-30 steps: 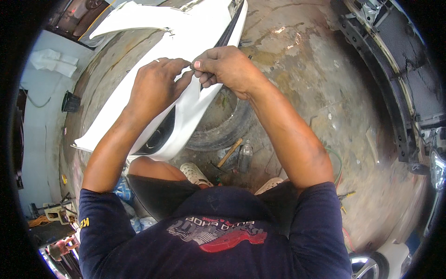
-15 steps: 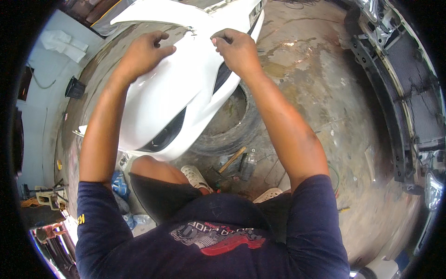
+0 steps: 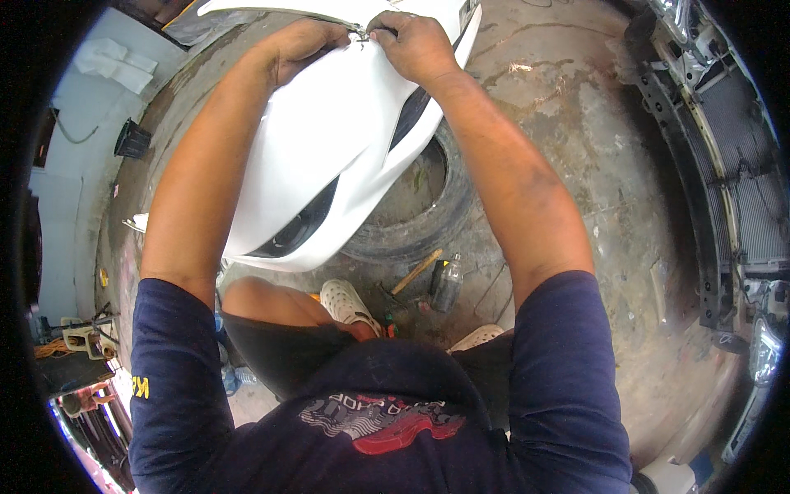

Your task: The person heats the surface of a white car bumper using a blowtorch and then uses pliers to embed and secure metal wires into the plastic.

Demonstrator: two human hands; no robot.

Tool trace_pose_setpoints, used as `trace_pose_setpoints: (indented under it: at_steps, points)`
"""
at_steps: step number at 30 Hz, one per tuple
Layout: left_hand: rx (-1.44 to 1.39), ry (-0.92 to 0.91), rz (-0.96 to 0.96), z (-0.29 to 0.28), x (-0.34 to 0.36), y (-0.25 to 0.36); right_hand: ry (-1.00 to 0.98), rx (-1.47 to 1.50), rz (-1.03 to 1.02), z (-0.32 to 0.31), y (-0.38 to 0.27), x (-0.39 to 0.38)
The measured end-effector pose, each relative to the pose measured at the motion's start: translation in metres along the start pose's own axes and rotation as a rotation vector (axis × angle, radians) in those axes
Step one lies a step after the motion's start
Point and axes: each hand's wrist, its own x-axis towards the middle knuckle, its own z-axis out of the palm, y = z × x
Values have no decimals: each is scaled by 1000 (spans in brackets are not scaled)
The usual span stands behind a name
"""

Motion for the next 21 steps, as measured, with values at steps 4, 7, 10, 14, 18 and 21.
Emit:
trace_pose_setpoints:
  at_steps: [4,7,10,14,18,21]
  points:
    - [-100,-8,-55,-8,12,-7,20,53,-34,3,3,-3]
    - [-74,45,-59,-2,14,-10,-21,81,-28,-1,0,-7]
    - [-78,68,-37,-2,19,-13,12,140,-111,-6,-4,-4]
    - [-50,37,22,-3,27,-18,16,177,-105,-6,-3,-5]
    - [-230,-67,-37,-2,35,-17,55,164,-125,-3,-3,-8]
    - [-284,-75,-54,1,31,-14,100,120,-167,0,-3,-11]
